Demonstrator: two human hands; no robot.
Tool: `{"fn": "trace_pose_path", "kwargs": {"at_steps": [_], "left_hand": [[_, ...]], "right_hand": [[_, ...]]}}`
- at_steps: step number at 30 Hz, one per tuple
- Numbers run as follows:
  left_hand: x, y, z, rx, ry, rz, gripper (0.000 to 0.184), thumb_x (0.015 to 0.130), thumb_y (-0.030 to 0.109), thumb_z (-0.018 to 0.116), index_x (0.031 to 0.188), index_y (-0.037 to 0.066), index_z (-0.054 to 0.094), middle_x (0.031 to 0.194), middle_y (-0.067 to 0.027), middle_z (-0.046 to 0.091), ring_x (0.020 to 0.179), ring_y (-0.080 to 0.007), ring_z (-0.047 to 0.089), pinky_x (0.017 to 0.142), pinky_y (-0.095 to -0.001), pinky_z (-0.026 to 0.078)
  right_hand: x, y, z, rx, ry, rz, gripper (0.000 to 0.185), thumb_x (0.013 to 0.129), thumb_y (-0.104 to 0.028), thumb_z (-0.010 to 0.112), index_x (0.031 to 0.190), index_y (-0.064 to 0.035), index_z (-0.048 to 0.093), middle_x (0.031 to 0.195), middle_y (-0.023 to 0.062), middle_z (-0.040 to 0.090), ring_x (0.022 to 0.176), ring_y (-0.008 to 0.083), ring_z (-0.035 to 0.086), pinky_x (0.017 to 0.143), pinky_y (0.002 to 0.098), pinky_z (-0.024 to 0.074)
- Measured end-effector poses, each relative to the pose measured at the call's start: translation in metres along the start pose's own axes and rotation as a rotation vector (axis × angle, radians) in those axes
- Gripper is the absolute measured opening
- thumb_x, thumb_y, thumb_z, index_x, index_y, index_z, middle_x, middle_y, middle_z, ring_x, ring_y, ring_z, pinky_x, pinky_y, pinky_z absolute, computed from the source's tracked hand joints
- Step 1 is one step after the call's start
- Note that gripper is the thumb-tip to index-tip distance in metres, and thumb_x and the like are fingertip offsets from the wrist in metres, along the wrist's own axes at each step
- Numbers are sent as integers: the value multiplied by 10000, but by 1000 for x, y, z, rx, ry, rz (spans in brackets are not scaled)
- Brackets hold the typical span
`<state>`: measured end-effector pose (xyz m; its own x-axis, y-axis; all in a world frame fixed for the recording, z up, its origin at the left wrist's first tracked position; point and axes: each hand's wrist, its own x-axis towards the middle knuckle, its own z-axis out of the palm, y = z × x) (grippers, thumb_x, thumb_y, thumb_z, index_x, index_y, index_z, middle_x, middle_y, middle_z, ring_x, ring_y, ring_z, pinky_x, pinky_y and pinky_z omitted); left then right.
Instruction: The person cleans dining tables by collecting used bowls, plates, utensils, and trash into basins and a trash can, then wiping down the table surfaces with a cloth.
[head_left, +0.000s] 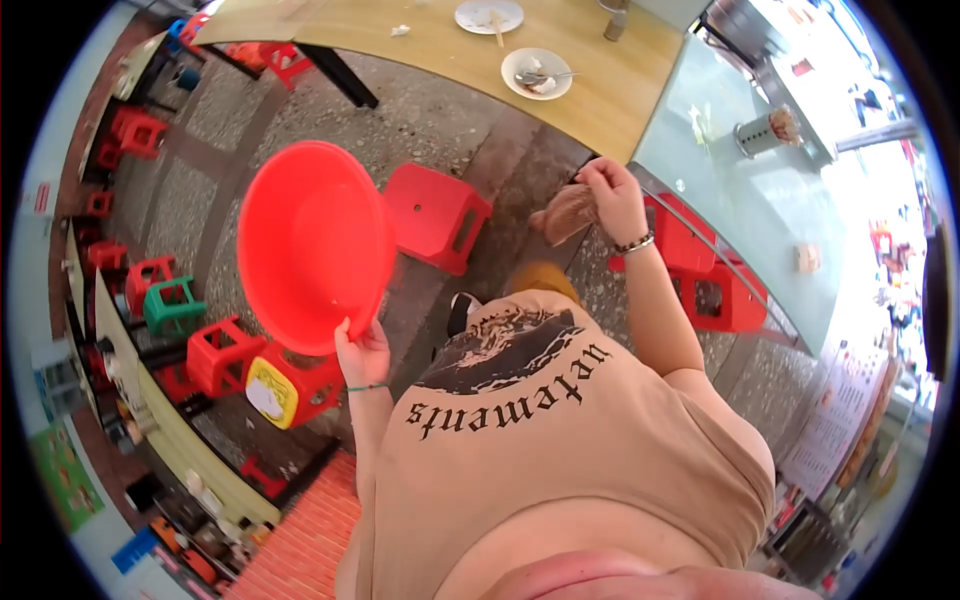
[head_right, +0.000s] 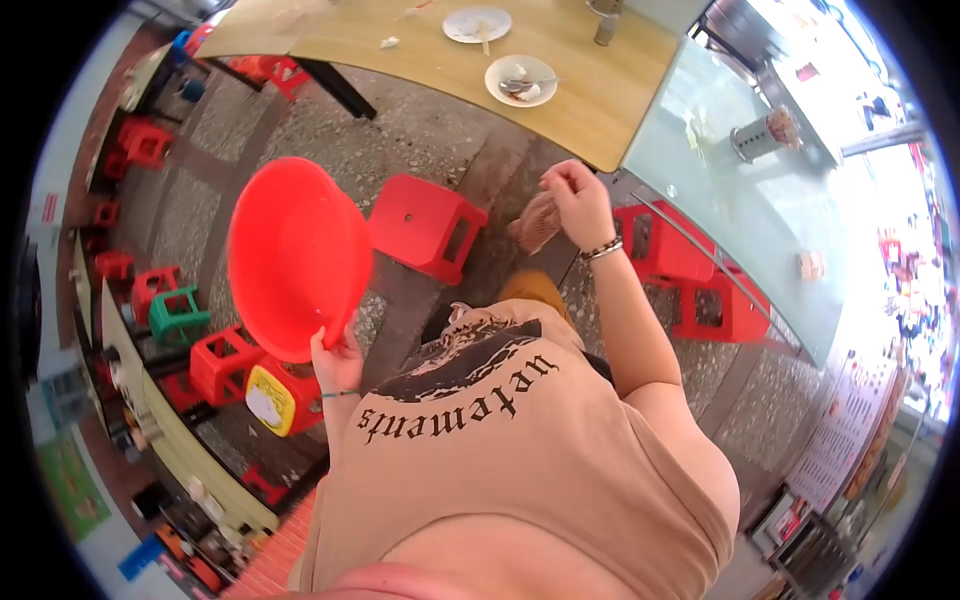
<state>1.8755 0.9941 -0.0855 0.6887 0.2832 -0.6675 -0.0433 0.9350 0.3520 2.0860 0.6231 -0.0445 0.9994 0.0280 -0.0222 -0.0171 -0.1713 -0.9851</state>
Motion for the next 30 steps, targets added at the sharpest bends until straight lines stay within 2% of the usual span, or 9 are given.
{"fn": "trace_pose_path", "kwargs": {"at_steps": [4, 5, 6, 10, 11, 13, 15, 23, 30], "left_hand": [[77, 26, 67, 103, 66, 31, 440, 853, 134, 440, 1205, -115, 352, 1216, -232, 470, 1161, -342, 451, 771, -303, 558], [94, 28, 82, 107, 39, 5, 333, 845, 136, 468, 1100, -75, 430, 1086, -184, 544, 996, -271, 535, 748, -298, 553], [108, 27, 93, 106, 21, -19, 235, 837, 138, 496, 995, -35, 508, 957, -136, 618, 831, -199, 619, 725, -293, 547], [150, 13, 137, 120, 29, 29, 230, 838, 139, 495, 990, -33, 508, 957, -138, 617, 831, -201, 618, 715, -291, 547], [160, 10, 141, 124, 36, 66, 328, 847, 137, 466, 1086, -86, 437, 1073, -196, 549, 976, -269, 552, 738, -297, 555], [175, 8, 169, 125, 44, 106, 432, 856, 135, 437, 1183, -138, 365, 1190, -254, 481, 1121, -336, 485, 760, -304, 562], [187, 10, 195, 105, 82, 34, 279, 842, 133, 479, 1024, -77, 489, 988, -193, 597, 863, -235, 614, 734, -297, 549], [277, 19, 234, 132, 140, 82, 276, 834, 133, 488, 1010, -79, 494, 978, -186, 602, 848, -234, 618, 736, -312, 554], [363, 47, 268, 192, 134, 9, 268, 830, 124, 488, 1027, -58, 499, 982, -169, 602, 880, -257, 606, 728, -320, 558]], "right_hand": [[49, 25, -14, -5, 198, 109, 124, 860, -112, 526, 822, 3, 555, 589, 6, 526, 460, 59, 462, 424, 208, 365], [67, 32, -18, 73, 246, 136, 134, 865, -125, 528, 817, -2, 549, 523, -9, 468, 352, 50, 365, 334, 217, 276], [88, 41, -32, -18, 254, 162, 137, 860, -128, 531, 826, 2, 557, 576, 8, 532, 447, 60, 456, 405, 214, 354], [191, 85, -76, -223, 330, 79, 162, 857, -147, 530, 851, 8, 575, 724, 40, 617, 636, 80, 536, 563, 225, 430], [208, 94, -83, -263, 343, 159, 172, 855, -154, 531, 859, 10, 581, 775, 49, 636, 692, 88, 548, 613, 231, 440], [239, 102, -92, -142, 376, 180, 177, 855, -159, 533, 863, 10, 584, 778, 49, 634, 682, 91, 547, 610, 232, 440], [260, 97, -97, -30, 426, 196, 188, 856, -168, 536, 864, 14, 583, 784, 53, 630, 682, 101, 550, 613, 231, 442], [305, 126, -111, 42, 577, 226, 138, 851, -137, 544, 825, -5, 578, 783, 51, 621, 696, 102, 547, 623, 242, 443], [370, 48, -95, -232, 867, -34, 131, 866, -125, 525, 814, -16, 578, 785, 47, 618, 702, 96, 537, 623, 209, 426]]}}
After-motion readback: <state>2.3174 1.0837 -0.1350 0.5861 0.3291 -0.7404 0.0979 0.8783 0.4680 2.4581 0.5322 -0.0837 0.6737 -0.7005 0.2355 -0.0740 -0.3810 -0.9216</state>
